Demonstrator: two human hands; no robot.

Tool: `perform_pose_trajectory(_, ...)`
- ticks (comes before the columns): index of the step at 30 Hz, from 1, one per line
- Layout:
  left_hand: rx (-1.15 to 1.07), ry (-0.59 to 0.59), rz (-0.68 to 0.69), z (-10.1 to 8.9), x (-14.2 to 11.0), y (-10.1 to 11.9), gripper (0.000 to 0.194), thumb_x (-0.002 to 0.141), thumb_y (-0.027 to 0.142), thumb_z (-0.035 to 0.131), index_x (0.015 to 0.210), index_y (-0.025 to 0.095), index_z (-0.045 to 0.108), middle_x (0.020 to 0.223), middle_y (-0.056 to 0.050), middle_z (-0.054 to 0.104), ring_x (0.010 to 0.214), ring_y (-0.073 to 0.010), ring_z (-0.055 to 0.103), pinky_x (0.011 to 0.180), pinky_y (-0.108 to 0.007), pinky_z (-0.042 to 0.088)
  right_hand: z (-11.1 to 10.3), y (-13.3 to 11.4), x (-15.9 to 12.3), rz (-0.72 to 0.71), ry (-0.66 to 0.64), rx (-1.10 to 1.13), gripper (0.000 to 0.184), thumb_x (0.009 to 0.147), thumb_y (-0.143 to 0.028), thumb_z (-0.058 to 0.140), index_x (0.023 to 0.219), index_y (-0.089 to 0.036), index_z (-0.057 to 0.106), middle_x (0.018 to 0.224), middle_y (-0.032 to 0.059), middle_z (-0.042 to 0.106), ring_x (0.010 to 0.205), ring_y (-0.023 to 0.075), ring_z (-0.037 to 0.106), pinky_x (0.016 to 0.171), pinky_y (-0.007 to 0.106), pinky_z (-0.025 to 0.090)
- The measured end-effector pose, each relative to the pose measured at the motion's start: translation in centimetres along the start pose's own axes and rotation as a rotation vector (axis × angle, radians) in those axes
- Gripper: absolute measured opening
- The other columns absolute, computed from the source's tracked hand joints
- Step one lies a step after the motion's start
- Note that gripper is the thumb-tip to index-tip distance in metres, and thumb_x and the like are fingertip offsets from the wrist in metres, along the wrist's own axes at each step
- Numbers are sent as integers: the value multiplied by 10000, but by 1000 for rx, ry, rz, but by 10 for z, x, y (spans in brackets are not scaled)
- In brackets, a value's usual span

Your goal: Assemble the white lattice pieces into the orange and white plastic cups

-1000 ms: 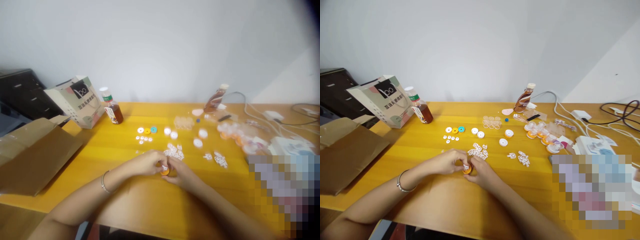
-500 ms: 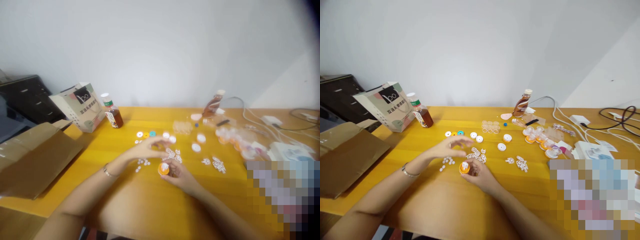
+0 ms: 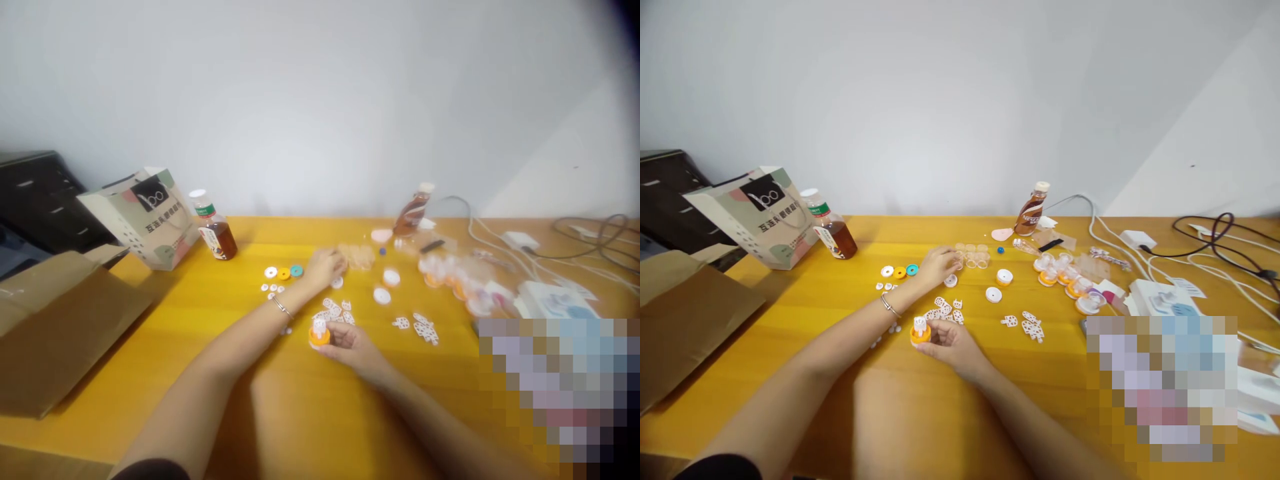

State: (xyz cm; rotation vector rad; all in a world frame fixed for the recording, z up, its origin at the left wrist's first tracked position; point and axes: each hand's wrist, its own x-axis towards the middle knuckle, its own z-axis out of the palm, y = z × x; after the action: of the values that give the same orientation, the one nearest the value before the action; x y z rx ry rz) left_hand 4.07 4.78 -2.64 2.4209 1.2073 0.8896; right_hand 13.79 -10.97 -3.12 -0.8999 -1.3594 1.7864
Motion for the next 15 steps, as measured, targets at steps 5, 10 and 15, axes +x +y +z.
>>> perform_pose_trajectory(5,-115,81,-70,-12,-3,10,167,763,179,546,924,144,576,952,-78,600,935,-197,541,877,-353,382,-1,-2,-1,6,18,-10,278,645,-328,704,862,-166,640,779,7,640,670,111,563,662,252,447)
perform_pose_trajectory(10,-294,109,-107,-71,-34,28,270,826,235,482,1079,141,479,1038,-85,569,838,-127,587,728,-250,461,-5,0,2,28,72,11,304,637,-332,712,868,-151,629,681,3,624,576,91,528,595,235,426)
perform_pose_trajectory(15,-477,-216,-44,-124,-84,43,311,785,271,553,1071,147,541,938,-71,602,853,-139,579,762,-281,467,-4,-1,3,43,83,20,328,643,-304,712,927,-162,629,665,-15,603,558,77,490,594,232,402)
